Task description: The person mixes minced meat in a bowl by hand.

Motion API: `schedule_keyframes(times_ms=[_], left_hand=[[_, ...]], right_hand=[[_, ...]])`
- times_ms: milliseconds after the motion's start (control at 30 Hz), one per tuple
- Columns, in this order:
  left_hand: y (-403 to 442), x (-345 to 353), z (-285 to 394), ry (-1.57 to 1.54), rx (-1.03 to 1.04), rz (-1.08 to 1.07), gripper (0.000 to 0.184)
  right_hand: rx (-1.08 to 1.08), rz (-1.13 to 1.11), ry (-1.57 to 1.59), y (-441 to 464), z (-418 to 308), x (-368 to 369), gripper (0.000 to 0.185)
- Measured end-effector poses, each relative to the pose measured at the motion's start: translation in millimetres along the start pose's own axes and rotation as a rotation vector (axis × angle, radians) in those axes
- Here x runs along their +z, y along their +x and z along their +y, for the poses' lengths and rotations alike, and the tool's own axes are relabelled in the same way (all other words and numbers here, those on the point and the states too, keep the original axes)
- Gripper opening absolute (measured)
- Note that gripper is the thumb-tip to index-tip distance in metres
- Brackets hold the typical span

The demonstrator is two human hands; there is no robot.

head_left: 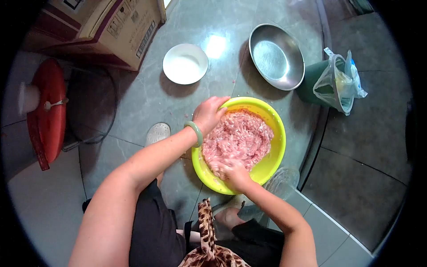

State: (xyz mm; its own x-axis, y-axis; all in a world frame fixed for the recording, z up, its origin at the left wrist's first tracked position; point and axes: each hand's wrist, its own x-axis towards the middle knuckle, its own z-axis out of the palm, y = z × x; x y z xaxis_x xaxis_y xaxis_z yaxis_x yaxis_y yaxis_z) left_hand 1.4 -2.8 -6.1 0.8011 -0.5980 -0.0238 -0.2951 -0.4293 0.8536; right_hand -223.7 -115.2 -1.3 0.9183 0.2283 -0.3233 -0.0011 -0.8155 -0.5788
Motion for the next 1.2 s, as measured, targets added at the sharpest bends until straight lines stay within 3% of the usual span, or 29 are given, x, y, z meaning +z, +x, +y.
schedule_keyframes(times_ms=[33, 133, 200, 267, 333, 400, 467, 533, 600, 667, 733, 800, 833, 1000, 1100, 1167, 1200], left_hand=[[-1.3, 0.9, -0.9, -0.006, -0.001, -0.004, 0.038], [2.1, -0.7, -4.0, -0.008, 0.011, 0.003, 0.037], [-1.2, -0.4, -2.9, -0.014, 0.027, 0.014, 0.037], [-0.1, -4.0, 0.0, -0.002, -0.018, -0.036, 0.037], [-0.6, -2.6, 0.0, -0.019, -0.003, -0.015, 0.037], [-1.3, -2.1, 0.6, -0.019, -0.031, -0.017, 0.037], [-2.5, -2.2, 1.5, -0.014, -0.030, -0.015, 0.037], [-0.7, -1.9, 2.2, -0.005, -0.026, -0.003, 0.037], [-0.9, -2.0, 1.1, 0.000, -0.024, -0.004, 0.037], [0.0, -1.6, -1.4, -0.013, -0.017, -0.005, 0.037], [-0.8, -1.5, -2.4, -0.031, -0.009, 0.001, 0.037], [-0.4, -2.9, -1.2, -0.033, -0.023, -0.025, 0.037], [0.2, -3.6, -0.4, -0.037, -0.021, -0.023, 0.037], [-1.7, -0.3, -0.1, -0.014, -0.013, 0.012, 0.036], [-0.4, -0.2, -0.7, 0.012, -0.005, 0.006, 0.034], [2.6, -1.8, -1.4, 0.009, -0.002, -0.001, 0.036], [-0.7, -1.0, -1.4, -0.002, -0.012, -0.017, 0.037]], right_hand=[[-0.031, -0.038, 0.021, 21.3, -10.5, -11.4, 0.039], [-0.064, -0.431, -0.443, 72.8, 10.7, -41.7, 0.042], [-0.117, -0.018, -0.391, 68.2, 57.8, -51.3, 0.043], [0.110, 0.218, -0.505, 38.5, 59.0, -61.9, 0.047], [0.310, 0.124, -0.411, 3.3, 54.0, -52.3, 0.051], [0.220, 0.120, -0.331, -23.6, 48.4, -17.8, 0.055], [0.367, -0.254, -0.179, -23.3, 7.5, 1.0, 0.048], [0.304, 0.045, 0.046, 14.1, -18.4, 2.0, 0.046], [0.089, 0.189, -0.117, 54.5, -19.5, 4.5, 0.042], [0.230, -0.561, -0.501, 101.5, -18.6, -53.8, 0.039], [-0.047, 0.142, -0.653, 86.8, 42.8, -53.6, 0.040], [0.074, 0.240, -0.602, 48.8, 50.8, -67.2, 0.042], [0.268, 0.116, -0.509, 30.4, 49.7, -59.9, 0.042], [0.512, -0.330, -0.265, -18.7, -0.1, 11.0, 0.036], [0.044, -0.112, -0.352, 19.0, -8.0, 18.8, 0.020], [0.081, -0.295, -0.473, 70.4, -9.4, -25.1, 0.015], [0.214, -0.504, -0.488, 90.4, -13.1, -51.0, 0.018]])
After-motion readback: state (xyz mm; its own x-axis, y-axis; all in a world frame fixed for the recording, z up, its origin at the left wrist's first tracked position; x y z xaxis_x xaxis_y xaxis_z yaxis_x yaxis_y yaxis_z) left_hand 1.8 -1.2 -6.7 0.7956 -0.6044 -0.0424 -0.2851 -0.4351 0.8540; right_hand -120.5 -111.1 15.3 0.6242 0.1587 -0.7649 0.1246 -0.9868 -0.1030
